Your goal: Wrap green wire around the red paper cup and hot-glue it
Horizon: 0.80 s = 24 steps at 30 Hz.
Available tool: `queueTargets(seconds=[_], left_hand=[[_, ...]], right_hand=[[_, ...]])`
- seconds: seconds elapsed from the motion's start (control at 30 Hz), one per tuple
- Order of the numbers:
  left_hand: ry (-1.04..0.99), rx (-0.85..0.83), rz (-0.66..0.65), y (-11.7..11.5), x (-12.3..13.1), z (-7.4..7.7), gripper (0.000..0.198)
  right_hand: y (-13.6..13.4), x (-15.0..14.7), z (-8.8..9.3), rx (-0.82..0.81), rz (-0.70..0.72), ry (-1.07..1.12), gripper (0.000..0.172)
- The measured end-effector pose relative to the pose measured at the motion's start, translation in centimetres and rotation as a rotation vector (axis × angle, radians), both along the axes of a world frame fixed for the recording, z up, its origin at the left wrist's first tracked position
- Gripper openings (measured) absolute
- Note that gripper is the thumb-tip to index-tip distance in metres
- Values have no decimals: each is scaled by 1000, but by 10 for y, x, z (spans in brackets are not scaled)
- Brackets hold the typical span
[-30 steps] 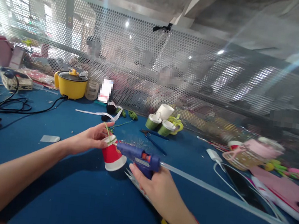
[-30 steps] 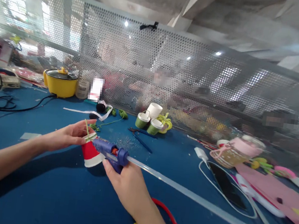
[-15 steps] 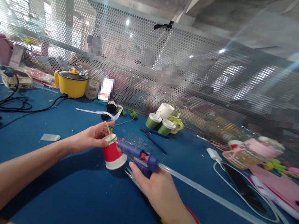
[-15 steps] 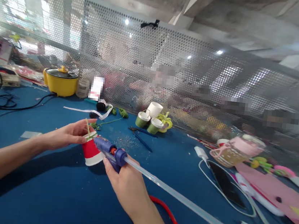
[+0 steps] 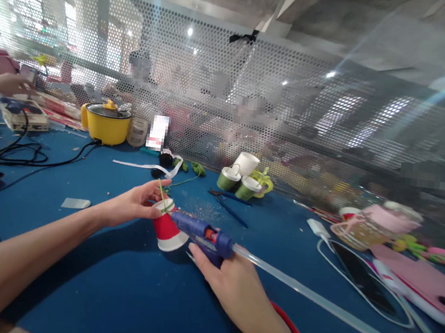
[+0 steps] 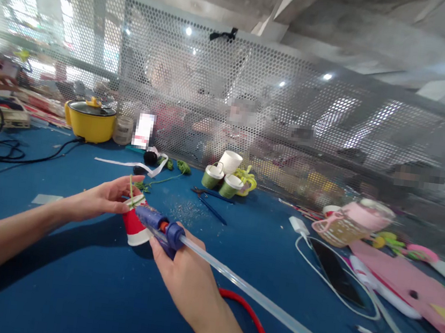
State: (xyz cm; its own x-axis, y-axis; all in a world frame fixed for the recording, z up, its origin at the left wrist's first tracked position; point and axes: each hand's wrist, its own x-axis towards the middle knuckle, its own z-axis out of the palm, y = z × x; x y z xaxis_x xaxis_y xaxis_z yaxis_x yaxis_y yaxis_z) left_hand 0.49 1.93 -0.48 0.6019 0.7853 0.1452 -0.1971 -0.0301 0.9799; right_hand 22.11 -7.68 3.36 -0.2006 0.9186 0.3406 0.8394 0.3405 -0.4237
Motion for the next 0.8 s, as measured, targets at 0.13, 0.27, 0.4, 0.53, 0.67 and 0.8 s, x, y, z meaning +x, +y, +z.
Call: queueTargets(seconds=[0.13, 0.27, 0.4, 0.53, 0.67, 0.8], left_hand=[[-21, -3, -19, 1, -1, -2, 73], [-42, -25, -33, 3, -2, -4, 74], [-51, -43, -45, 3, -3, -3, 74], [-61, -50, -52, 3, -2, -3, 74], [-71, -41, -52, 3, -2, -4, 73], [-71, -47, -46, 3, -1, -3, 77]], right_hand=[[2, 1, -2, -32, 24, 61, 27], [6, 4, 1, -59, -23, 60, 27], [5, 4, 5, -71, -33, 39, 25], [1, 0, 6, -31, 3, 46, 27], [-1, -1, 5, -30, 12, 43, 30], [0, 0, 4, -18, -7, 26, 32]])
